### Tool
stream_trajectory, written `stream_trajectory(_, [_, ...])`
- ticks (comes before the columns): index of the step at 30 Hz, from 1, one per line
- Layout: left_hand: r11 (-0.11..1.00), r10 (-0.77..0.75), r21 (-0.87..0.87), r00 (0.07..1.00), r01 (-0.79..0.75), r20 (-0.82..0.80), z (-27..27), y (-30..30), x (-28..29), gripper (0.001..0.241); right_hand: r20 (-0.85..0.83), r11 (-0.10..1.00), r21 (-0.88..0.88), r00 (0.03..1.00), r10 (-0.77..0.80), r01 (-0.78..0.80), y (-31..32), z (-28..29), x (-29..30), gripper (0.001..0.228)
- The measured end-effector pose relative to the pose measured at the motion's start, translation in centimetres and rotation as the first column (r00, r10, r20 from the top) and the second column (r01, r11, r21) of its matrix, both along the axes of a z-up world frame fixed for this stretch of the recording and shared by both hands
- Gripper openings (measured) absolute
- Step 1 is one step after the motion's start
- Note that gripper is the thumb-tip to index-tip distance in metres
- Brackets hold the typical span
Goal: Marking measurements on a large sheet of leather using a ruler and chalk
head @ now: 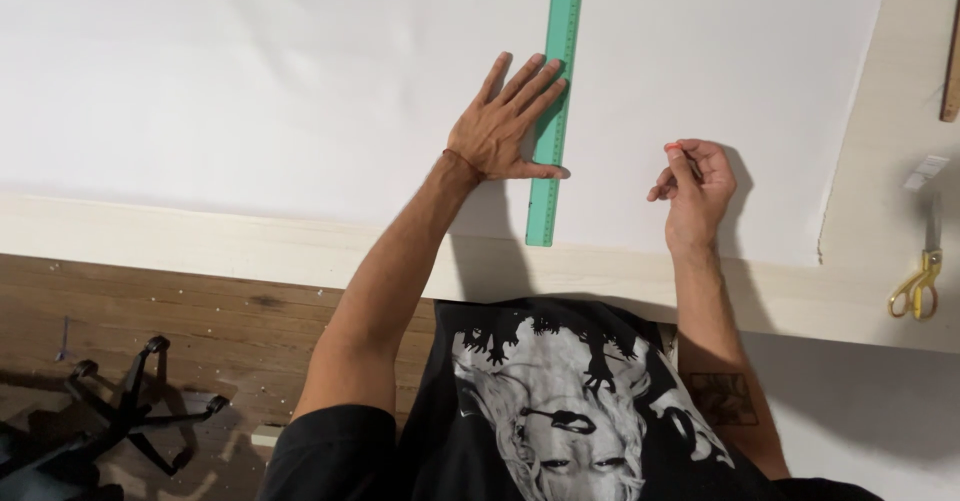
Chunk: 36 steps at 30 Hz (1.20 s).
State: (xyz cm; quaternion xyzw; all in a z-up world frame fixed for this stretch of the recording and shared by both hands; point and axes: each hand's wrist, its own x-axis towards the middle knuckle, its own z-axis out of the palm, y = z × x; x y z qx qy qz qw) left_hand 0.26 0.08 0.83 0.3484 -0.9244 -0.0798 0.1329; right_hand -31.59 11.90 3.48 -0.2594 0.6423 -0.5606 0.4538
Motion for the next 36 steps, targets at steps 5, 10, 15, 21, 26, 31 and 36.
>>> stream_trajectory(5, [0.999, 0.022, -0.023, 0.999, -0.023, -0.040, -1.2, 0.1, -0.5, 0.139, -0.037, 0.993, -0.054, 0.994, 0.102, -0.103, -5.2, -1.2, 0.3, 0.012])
stream_trajectory(10, [0.993, 0.068, -0.094, 0.993, -0.077, -0.097, -1.8, -0.2, -0.7, 0.137, -0.200, 0.950, -0.110, 0.943, 0.268, -0.293, -17.0, -5.3, 0.1, 0.015])
stream_trajectory(15, [0.997, 0.066, -0.037, 0.990, -0.071, -0.128, -1.2, -0.3, -0.7, 0.136, -0.457, 0.856, -0.190, 0.815, 0.357, -0.482, -27.7, -6.1, 2.1, 0.012])
stream_trajectory(21, [0.996, 0.075, -0.030, 0.990, -0.079, -0.118, -0.4, -0.1, -0.8, 0.132, -0.869, 0.757, -0.129, 0.440, 0.224, -0.641, -31.4, -7.2, 2.0, 0.012])
stream_trajectory(26, [0.996, 0.084, -0.017, 0.991, -0.086, -0.101, -0.4, -0.1, -1.0, 0.134, -0.813, 0.738, -0.167, 0.515, 0.273, -0.654, -30.4, -6.0, 2.7, 0.014])
stream_trajectory(31, [0.997, 0.077, -0.007, 0.994, -0.078, -0.077, -0.5, 0.0, -1.0, 0.135, -0.842, 0.741, -0.162, 0.483, 0.241, -0.652, -30.4, -6.5, 2.8, 0.014])
stream_trajectory(36, [0.996, 0.084, 0.012, 0.993, -0.083, -0.088, -0.4, 0.0, -1.0, 0.134, -0.842, 0.740, -0.173, 0.487, 0.231, -0.650, -30.5, -6.5, 2.9, 0.015])
